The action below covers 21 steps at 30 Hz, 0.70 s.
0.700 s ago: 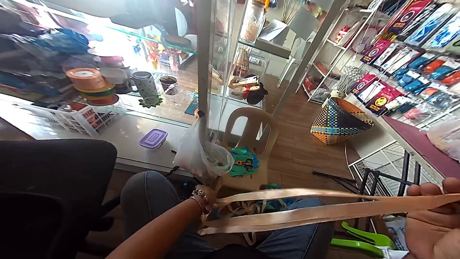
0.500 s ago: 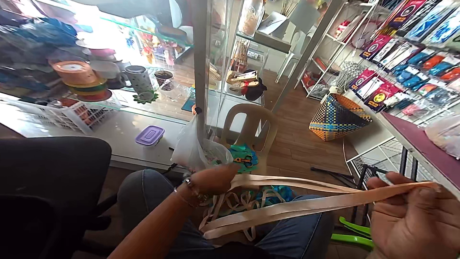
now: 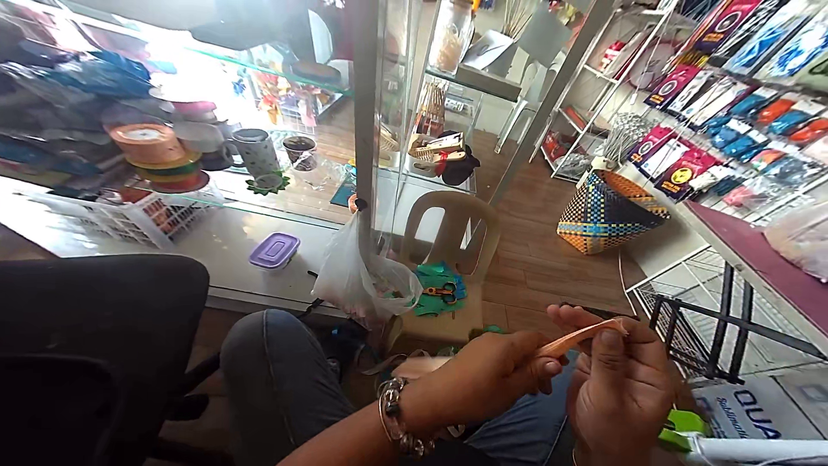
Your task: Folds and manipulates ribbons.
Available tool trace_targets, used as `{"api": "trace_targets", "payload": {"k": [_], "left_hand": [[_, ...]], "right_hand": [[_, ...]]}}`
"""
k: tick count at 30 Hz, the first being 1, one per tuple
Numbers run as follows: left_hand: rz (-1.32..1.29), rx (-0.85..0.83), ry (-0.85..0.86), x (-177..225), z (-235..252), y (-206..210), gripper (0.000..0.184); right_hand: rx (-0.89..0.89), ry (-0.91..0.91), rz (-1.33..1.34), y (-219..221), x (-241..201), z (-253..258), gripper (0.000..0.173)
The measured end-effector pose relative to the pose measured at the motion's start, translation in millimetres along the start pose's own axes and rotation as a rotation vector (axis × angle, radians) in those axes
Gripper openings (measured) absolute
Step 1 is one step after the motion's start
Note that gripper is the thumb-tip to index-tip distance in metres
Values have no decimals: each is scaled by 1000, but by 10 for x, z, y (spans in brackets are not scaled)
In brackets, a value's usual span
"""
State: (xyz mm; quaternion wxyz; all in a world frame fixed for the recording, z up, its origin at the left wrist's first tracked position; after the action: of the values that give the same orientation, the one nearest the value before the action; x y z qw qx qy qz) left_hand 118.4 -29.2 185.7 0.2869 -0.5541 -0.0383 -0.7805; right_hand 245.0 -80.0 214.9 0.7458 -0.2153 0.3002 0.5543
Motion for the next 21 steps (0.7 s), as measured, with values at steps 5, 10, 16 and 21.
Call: {"api": "trace_targets", "payload": {"k": [5, 10, 16, 21], "left_hand": [[-304, -175, -191, -75, -9, -11, 26], [-206, -153, -181, -115, -61, -94, 26], [-135, -172, -353, -295, -301, -259, 26], [-86, -231, -459, -399, -378, -397, 22]], "right_hand": [[-1, 9, 7, -56, 35, -31, 10], [38, 35, 35, -128, 125, -3, 9], [296, 235, 106, -640, 356, 83, 17], [486, 349, 98, -1099, 465, 67, 22]]}}
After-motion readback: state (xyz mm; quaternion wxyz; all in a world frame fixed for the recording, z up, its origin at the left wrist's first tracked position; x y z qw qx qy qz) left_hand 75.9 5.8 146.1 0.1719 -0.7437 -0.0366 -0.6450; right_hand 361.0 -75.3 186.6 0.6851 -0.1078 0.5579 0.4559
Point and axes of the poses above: each hand's wrist, its own z-axis towards the middle knuckle, its own y-axis out of the palm, x = y × z, the point moved 5 cm from there along z, towards the middle knuckle, and after that the axes turned 7 degrees about -x, right-handed, at the moved point
